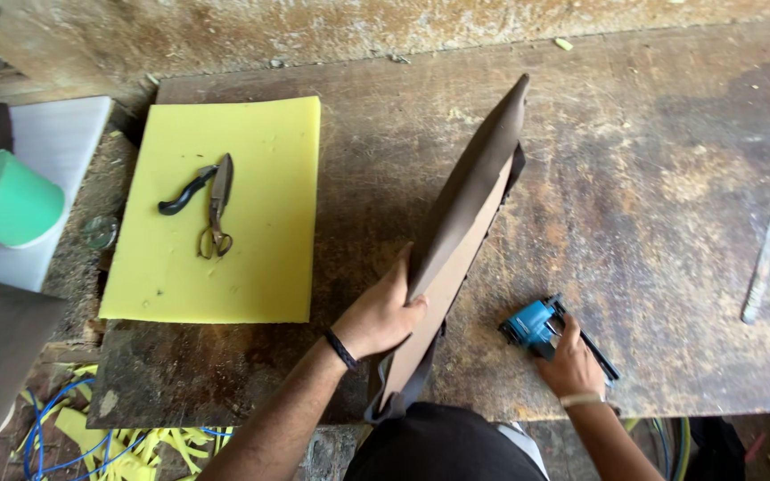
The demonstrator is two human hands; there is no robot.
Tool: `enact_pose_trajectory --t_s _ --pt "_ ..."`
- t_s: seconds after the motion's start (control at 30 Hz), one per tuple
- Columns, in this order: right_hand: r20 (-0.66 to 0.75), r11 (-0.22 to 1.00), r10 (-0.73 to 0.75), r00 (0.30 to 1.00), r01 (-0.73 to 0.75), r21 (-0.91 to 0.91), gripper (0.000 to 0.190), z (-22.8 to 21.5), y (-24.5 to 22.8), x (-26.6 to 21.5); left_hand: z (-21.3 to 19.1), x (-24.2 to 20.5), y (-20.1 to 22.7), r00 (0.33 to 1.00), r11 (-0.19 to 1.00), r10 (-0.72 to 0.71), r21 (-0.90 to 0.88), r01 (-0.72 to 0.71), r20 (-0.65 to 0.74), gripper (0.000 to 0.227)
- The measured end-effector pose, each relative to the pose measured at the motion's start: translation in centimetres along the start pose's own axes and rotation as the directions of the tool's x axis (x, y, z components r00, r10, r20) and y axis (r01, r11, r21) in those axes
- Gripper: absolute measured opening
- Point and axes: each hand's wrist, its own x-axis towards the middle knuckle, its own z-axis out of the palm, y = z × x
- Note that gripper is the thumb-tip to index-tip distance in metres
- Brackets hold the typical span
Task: The person lays a brown fabric over a shaped board, folds the edges, and uses a pneumatic staple gun to attach the fabric around the perimeter. The person repeatedly repositions the board and fabric to staple different sides, then places the finished piece aside.
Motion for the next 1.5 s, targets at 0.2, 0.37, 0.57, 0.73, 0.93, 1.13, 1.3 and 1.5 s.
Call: enact_pose_trajectory --t_s 0.2,0.37,0.57,0.73,0.93,1.13,1.3,1.5 --pt "0.152 0.972 0.093 0.984 -0.123 0.201 0.097 1.4 0.1 4.2 0.6 1.3 -2.5 0.995 0.995 0.069 -0.069 -0.074 -0.068 0.091" --pt "0.341 0.747 0.075 0.937 -0.28 0.604 0.068 -3.3 -2.1 1.4 0.4 1.7 -3.1 0.986 0.988 0.143 -0.052 -0.148 -0.085 0.092" --pt "0.046 0.712 -0.419 0.907 0.297 0.636 0.043 -12.5 -8.3 -6.9 0.3 1.5 -2.1 0.996 0.996 -0.078 -0.046 0.079 0.035 0.092" --pt "-0.051 0.654 -0.674 0.737 0.628 0.422 0.035 -15.9 -12.6 -9.6 0.6 1.3 -1.8 0.998 0.998 0.056 0.041 -0.056 -0.003 0.096" --pt "-0.028 0.729 -0.596 0.802 0.555 0.401 0.034 -17.0 -13.5 -10.3 0.8 1.4 -1.7 0.989 0.988 0.149 0.038 -0.148 -0.02 0.099" --pt "0.084 0.805 -0.401 0.912 0.307 0.508 0.034 -15.9 -11.2 -8.8 1.0 0.7 -0.6 0.991 0.989 -0.118 0.096 0.112 0.059 0.098" --pt "0.114 0.964 -0.172 0.979 0.143 0.222 0.042 -11.7 -6.7 -1.1 1.2 1.0 -1.2 0.952 0.952 0.305 -0.045 -0.304 0.01 0.107" --pt "-0.034 0.993 -0.097 0.995 0.099 0.06 0.07 -4.8 -1.9 4.8 1.5 4.6 -2.1 0.912 0.888 0.409 -0.239 -0.393 0.02 0.113"
